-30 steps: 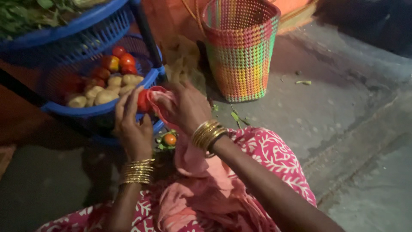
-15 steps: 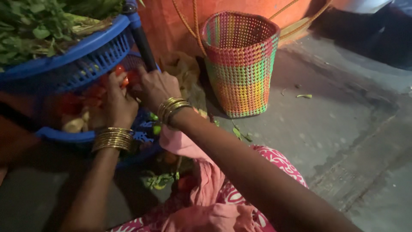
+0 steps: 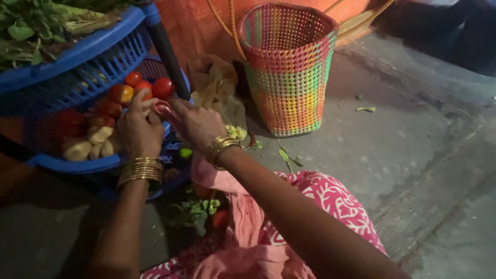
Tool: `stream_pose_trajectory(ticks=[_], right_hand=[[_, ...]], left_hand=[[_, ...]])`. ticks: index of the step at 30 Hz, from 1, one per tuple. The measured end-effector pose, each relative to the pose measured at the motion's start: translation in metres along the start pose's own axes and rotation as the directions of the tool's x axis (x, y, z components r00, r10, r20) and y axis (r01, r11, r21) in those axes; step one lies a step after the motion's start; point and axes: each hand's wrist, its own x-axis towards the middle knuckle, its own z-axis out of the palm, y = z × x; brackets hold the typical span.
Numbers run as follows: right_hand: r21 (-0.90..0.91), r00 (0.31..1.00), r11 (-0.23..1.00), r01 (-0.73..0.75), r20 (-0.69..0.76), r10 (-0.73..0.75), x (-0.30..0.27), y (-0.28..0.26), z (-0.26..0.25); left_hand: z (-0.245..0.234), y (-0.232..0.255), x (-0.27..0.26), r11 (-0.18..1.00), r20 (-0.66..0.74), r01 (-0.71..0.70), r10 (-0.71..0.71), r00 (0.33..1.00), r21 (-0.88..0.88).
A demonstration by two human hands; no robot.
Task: The person sits on the floor and wipes tomatoes and potatoes with a pink cloth. They pick each item from a blue basket, wipe it, and place it back into the basket.
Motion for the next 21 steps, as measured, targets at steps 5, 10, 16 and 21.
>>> stream_pose_trajectory(ticks=[5, 10, 16, 21], right_hand=[[0.323, 0.978, 0.944, -0.071, 0.206, 0.003, -0.019, -0.014, -0.084], [0.411, 0.544, 0.732, -0.543, 0.837, -0.067, -0.042, 0.008, -0.231], [0.853, 0.985, 0.503, -0.135, 0.059, 0.165, -0.176, 0.028, -0.276], [0.876, 0.924, 0.314, -0.365, 0.301, 0.235, -0.189, 0.076, -0.192]], left_hand=[[-0.001, 0.001, -0.001, 0.996, 0.046, 0.045, -0.041, 0.998, -0.077], [0.0, 0.01, -0.007, 0.977, -0.101, -0.209, 0.204, 0.974, -0.035], [0.011, 0.027, -0.074, 0.929, -0.216, -0.369, 0.358, 0.908, -0.013], [0.027, 0.022, -0.164, 0.995, 0.238, -0.103, 0.104, 0.966, -0.015]])
